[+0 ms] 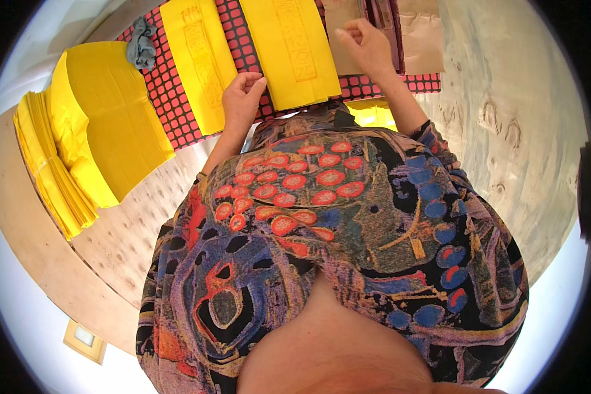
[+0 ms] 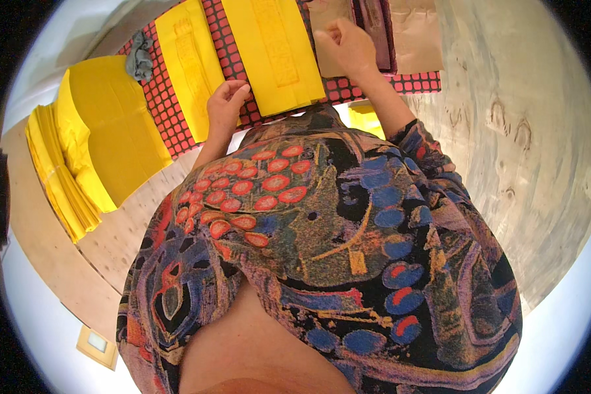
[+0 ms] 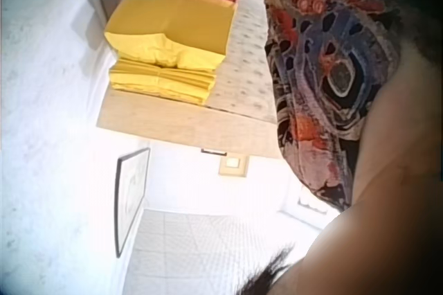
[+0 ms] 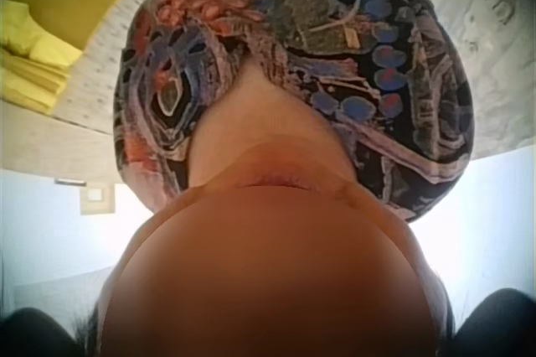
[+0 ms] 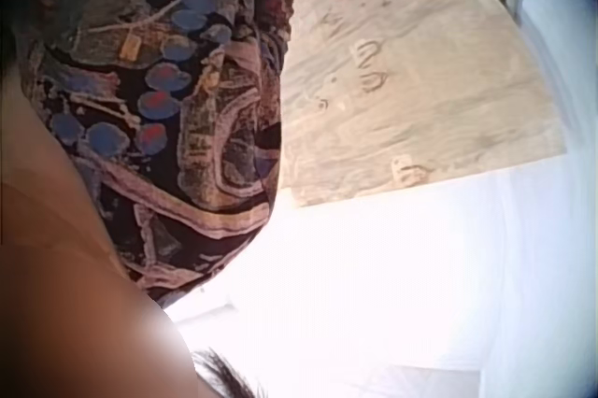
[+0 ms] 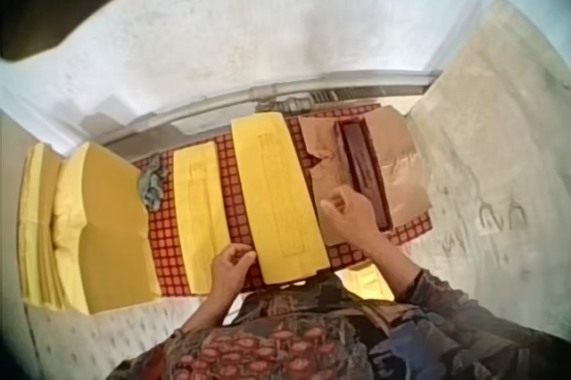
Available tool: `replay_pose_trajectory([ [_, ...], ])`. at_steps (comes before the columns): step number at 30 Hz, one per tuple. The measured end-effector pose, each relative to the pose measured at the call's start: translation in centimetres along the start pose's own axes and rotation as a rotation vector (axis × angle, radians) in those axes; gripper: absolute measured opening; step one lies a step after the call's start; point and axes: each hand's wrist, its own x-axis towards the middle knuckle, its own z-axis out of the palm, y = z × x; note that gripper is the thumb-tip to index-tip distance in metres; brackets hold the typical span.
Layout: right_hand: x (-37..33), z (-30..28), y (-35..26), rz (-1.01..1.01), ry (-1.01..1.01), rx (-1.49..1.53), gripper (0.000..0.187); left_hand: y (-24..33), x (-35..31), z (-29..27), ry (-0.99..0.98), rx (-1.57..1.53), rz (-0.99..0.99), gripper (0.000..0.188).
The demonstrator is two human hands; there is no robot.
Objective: The person repeatedly places yellow fabric pieces on a red patterned mat, rubs them with a dark rectangular block, and stacks the treated pieces. The person handles the fabric and block by hand throughout the process.
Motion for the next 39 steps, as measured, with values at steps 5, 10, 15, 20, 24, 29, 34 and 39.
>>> replay_pose_trajectory([
  [5, -1.9, 1.9, 1.0, 0.12, -0.123, 0.114, 0.035, -0.8, 0.5, 0.4, -0.025, -0.017, 0.022, 0.022],
  [10, -2.8, 2.4, 0.6, 0.203, -0.168, 0.227, 0.033, -0.9, 0.7, 0.6, -0.023, 0.025, 0.021, 0.023],
  [15, -3.4, 2.5, -0.2, 0.159, -0.153, 0.247, 0.028, -0.4, 0.9, 0.4, -0.072, 0.083, -0.026, 0.024],
  [20, -3.1, 2.4, -0.4, 0.202, -0.25, 0.264, 0.025, -0.3, 0.9, 0.3, -0.094, 0.045, -0.057, 0.026],
  [24, -2.9, 2.2, -0.8, 0.311, -0.285, 0.371, 0.03, -0.1, 0.6, 0.3, -0.113, -0.012, -0.112, 0.023],
  [29, -3.1, 1.6, -1.9, 0.36, -0.375, 0.55, 0.027, 0.3, 0.4, 0.1, -0.14, -0.041, -0.141, 0.022],
  [34, -2.4, 0.8, -2.6, 0.532, -0.501, 0.679, 0.023, 0.6, -0.1, -0.3, -0.15, -0.151, -0.172, 0.025],
  [39, -2.2, -0.1, -2.9, 0.663, -0.546, 0.864, 0.023, 1.3, -0.5, -0.8, -0.139, -0.279, -0.245, 0.033],
])
